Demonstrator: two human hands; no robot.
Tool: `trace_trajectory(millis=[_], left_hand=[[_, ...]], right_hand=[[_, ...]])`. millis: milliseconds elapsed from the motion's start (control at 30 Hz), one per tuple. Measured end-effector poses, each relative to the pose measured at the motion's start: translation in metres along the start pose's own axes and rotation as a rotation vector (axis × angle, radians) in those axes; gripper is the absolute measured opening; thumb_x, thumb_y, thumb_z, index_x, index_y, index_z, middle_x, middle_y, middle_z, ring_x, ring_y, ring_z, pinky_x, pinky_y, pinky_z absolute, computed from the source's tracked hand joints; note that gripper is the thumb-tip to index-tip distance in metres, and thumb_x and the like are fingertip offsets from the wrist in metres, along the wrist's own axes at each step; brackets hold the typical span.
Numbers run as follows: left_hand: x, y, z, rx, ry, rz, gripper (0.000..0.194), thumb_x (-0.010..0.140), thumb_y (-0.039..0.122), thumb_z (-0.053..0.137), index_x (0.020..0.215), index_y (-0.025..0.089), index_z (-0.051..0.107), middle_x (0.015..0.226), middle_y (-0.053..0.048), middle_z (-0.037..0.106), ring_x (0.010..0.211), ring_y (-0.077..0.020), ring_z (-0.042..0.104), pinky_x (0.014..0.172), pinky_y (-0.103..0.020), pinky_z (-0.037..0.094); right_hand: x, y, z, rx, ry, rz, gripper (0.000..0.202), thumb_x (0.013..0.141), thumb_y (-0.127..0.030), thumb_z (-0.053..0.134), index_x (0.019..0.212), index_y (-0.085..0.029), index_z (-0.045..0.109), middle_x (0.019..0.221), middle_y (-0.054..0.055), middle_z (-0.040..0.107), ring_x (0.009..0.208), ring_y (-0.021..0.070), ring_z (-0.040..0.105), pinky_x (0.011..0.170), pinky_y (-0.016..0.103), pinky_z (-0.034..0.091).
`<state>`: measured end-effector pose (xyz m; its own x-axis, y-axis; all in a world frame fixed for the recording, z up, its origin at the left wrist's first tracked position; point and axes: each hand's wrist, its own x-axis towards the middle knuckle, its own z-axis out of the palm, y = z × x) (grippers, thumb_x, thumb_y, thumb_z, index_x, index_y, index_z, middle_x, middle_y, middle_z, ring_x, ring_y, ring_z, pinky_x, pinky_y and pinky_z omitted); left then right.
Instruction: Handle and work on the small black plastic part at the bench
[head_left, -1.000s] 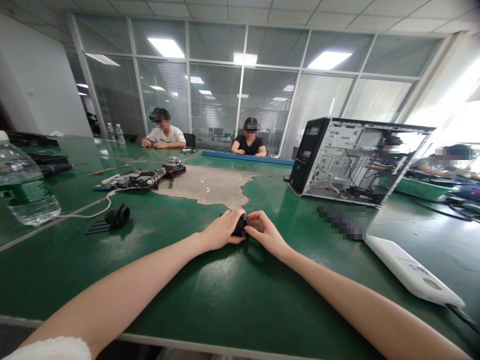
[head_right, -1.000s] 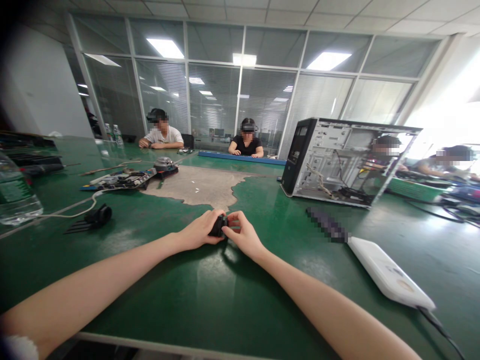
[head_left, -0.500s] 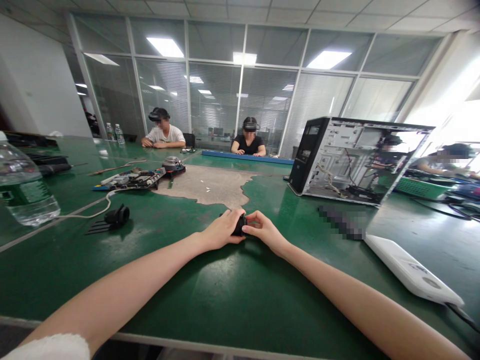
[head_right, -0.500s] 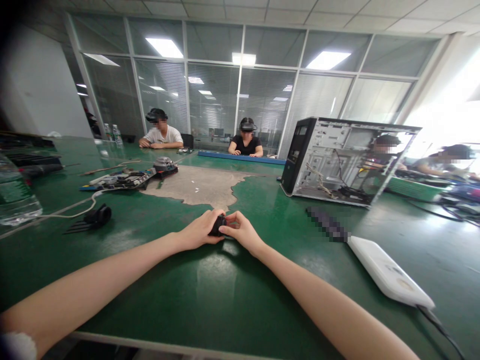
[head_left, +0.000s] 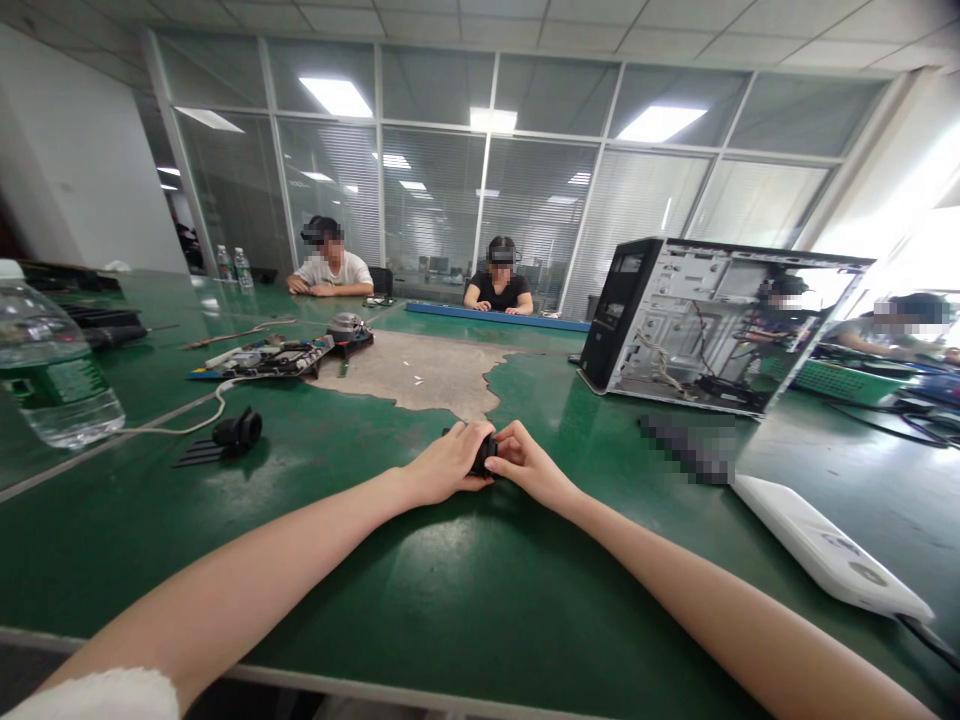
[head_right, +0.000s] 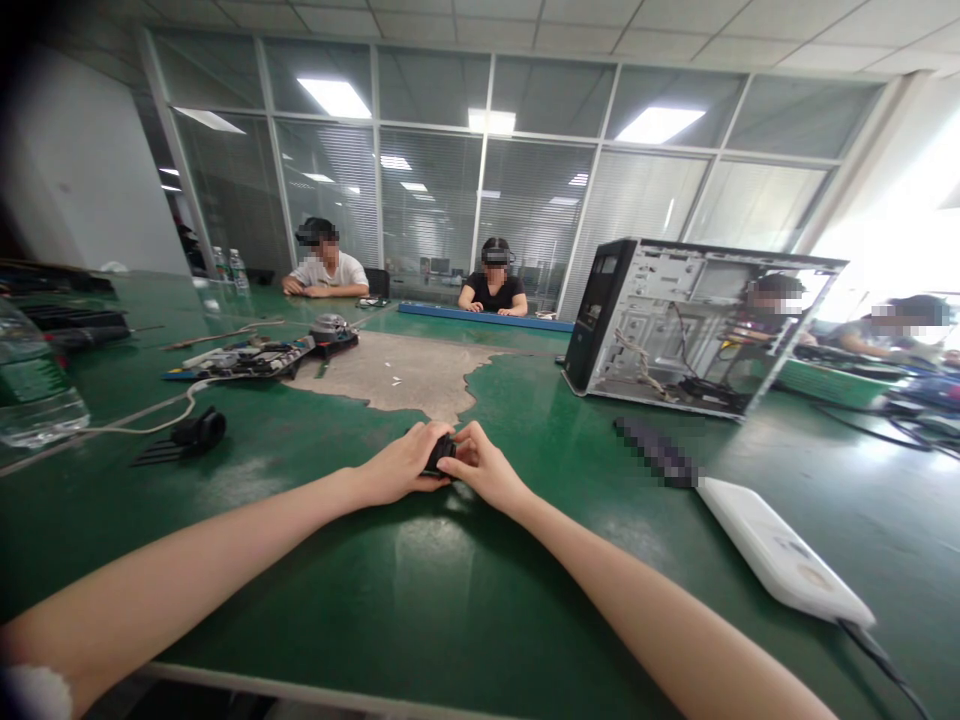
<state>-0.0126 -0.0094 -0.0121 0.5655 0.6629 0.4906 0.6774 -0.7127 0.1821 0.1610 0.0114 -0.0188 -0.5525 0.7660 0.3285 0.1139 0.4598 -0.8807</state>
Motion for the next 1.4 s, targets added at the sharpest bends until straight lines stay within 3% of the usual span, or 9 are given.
trace_trajectory(millis=[200, 400, 600, 767, 933, 1167, 1400], left_hand=[[0.0, 0.003, 0.0, 0.049, -0.002, 0.001, 0.059, 0.072, 0.034, 0.057, 0.119, 0.019, 0.025, 0.115, -0.01, 0.04, 0.093, -0.0226, 0.043, 0.078, -0.038, 0.042], [0.0, 0.006, -0.003, 0.102, -0.029, 0.015, 0.061, 0.071, 0.033, 0.059, 0.119, 0.019, 0.025, 0.117, -0.009, 0.039, 0.093, -0.023, 0.043, 0.076, -0.037, 0.043], [0.0, 0.004, -0.003, 0.129, -0.005, 0.045, 0.058, 0.07, 0.033, 0.06, 0.117, 0.018, 0.029, 0.113, -0.009, 0.043, 0.091, -0.0231, 0.042, 0.08, -0.038, 0.038], [0.0, 0.003, 0.0, 0.158, 0.043, 0.04, 0.064, 0.067, 0.034, 0.063, 0.118, 0.018, 0.027, 0.117, -0.011, 0.042, 0.108, -0.0292, 0.034, 0.087, -0.043, 0.029], [0.0, 0.002, 0.0, 0.095, 0.015, 0.056, 0.061, 0.072, 0.034, 0.059, 0.119, 0.018, 0.024, 0.119, -0.012, 0.042, 0.106, -0.0255, 0.042, 0.088, -0.041, 0.028], [0.001, 0.0, 0.001, 0.13, 0.018, 0.111, 0.061, 0.072, 0.033, 0.059, 0.118, 0.018, 0.023, 0.118, -0.012, 0.042, 0.107, -0.0253, 0.044, 0.087, -0.038, 0.032], [0.001, -0.001, 0.003, 0.213, 0.022, 0.104, 0.059, 0.071, 0.032, 0.058, 0.116, 0.015, 0.025, 0.116, -0.013, 0.045, 0.103, -0.0251, 0.047, 0.086, -0.037, 0.032]], right_hand=[[0.003, -0.001, -0.006, 0.054, -0.085, 0.023, 0.031, 0.071, -0.039, 0.057, 0.085, -0.022, 0.036, 0.063, -0.007, 0.049, 0.057, 0.0093, 0.051, 0.057, 0.024, 0.043], [0.002, -0.01, -0.009, 0.051, -0.112, 0.013, 0.034, 0.065, -0.035, 0.064, 0.082, -0.021, 0.038, 0.07, -0.005, 0.052, 0.068, 0.011, 0.054, 0.064, 0.026, 0.044], [-0.002, -0.013, -0.003, 0.004, -0.039, -0.009, 0.032, 0.064, -0.032, 0.065, 0.079, -0.022, 0.039, 0.072, -0.005, 0.051, 0.067, 0.0106, 0.054, 0.062, 0.025, 0.044], [-0.004, -0.009, 0.001, 0.07, 0.0, 0.013, 0.032, 0.066, -0.036, 0.063, 0.082, -0.022, 0.039, 0.073, -0.004, 0.052, 0.068, 0.0108, 0.054, 0.064, 0.025, 0.044], [-0.003, -0.01, 0.004, 0.103, 0.088, 0.085, 0.026, 0.072, -0.042, 0.054, 0.08, -0.021, 0.042, 0.075, -0.002, 0.052, 0.067, 0.0101, 0.053, 0.062, 0.025, 0.045], [-0.003, -0.003, 0.003, 0.042, 0.066, 0.047, 0.025, 0.074, -0.04, 0.052, 0.088, -0.02, 0.044, 0.082, -0.001, 0.052, 0.073, 0.0106, 0.053, 0.069, 0.027, 0.046], [-0.011, -0.011, 0.005, -0.037, 0.023, -0.038, 0.024, 0.073, -0.034, 0.055, 0.088, -0.022, 0.042, 0.088, 0.0, 0.053, 0.081, 0.0133, 0.055, 0.073, 0.029, 0.047]])
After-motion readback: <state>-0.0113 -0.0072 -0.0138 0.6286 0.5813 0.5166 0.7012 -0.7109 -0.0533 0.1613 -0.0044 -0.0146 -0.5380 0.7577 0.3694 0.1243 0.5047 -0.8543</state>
